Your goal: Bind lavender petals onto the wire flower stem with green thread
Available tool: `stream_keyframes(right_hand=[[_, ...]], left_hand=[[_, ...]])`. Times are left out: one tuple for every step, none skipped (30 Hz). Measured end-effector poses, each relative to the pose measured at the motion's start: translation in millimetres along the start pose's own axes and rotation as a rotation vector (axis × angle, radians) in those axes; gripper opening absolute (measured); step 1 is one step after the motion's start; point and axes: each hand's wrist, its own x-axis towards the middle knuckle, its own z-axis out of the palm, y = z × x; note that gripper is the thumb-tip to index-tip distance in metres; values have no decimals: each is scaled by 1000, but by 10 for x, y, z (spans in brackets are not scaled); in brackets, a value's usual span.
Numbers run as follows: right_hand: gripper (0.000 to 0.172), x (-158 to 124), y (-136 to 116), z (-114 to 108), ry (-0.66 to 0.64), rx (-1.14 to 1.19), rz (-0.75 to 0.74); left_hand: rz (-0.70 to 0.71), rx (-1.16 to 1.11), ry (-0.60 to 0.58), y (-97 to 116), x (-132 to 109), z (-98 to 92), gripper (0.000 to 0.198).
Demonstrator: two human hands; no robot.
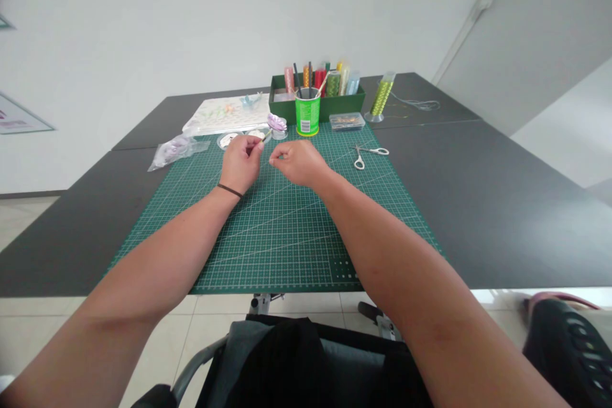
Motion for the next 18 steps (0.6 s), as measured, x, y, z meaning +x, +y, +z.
stream_keyframes(right_hand=[[13, -3, 4, 7, -2, -23, -27], [14, -5, 9, 12, -4, -44, -51], [15, -5, 13, 15, -5, -66, -72], [15, -6, 14, 17, -4, -91, -90], [16, -7, 13, 16, 2, -119, -107], [16, -10, 9, 13, 12, -147, -121], [16, -13, 5, 9, 23, -175, -135], [16, -16, 2, 4, 33, -203, -147], [17, -18, 1, -3, 40, -231, -156], [18, -19, 3, -11, 46, -257, -163], [19, -16, 10, -21, 49, -282, -168], [20, -10, 23, -32, 49, -303, -171], [20, 0, 40, -45, 52, -315, -173], [20, 15, 61, -61, 60, -315, -173], [20, 32, 86, -77, 71, -301, -172], [19, 52, 113, -94, 88, -276, -167], [18, 72, 140, -111, 105, -242, -155], [16, 91, 166, -127, 122, -204, -136]], left_hand=[[-12, 15, -15, 29, -5, -17, 8], [-23, 39, -37, 60, -10, -36, 9], [-30, 70, -66, 93, -16, -57, 10], [-28, 101, -100, 127, -21, -77, 11], [-28, 134, -128, 160, -27, -97, 11], [-27, 168, -159, 193, -32, -115, 12], [-23, 200, -193, 224, -37, -131, 13], [-16, 231, -233, 253, -42, -145, 14], [-13, 265, -267, 279, -46, -159, 17], [-9, 294, -298, 304, -50, -171, 19], [-3, 321, -324, 327, -53, -183, 21], [8, 345, -346, 349, -55, -195, 23], [24, 366, -368, 369, -56, -207, 24], [43, 383, -390, 390, -57, -219, 24], [62, 396, -411, 409, -58, -231, 25], [81, 404, -432, 428, -60, -242, 25], [97, 408, -451, 444, -61, -252, 25], [110, 408, -467, 456, -62, -259, 24]])
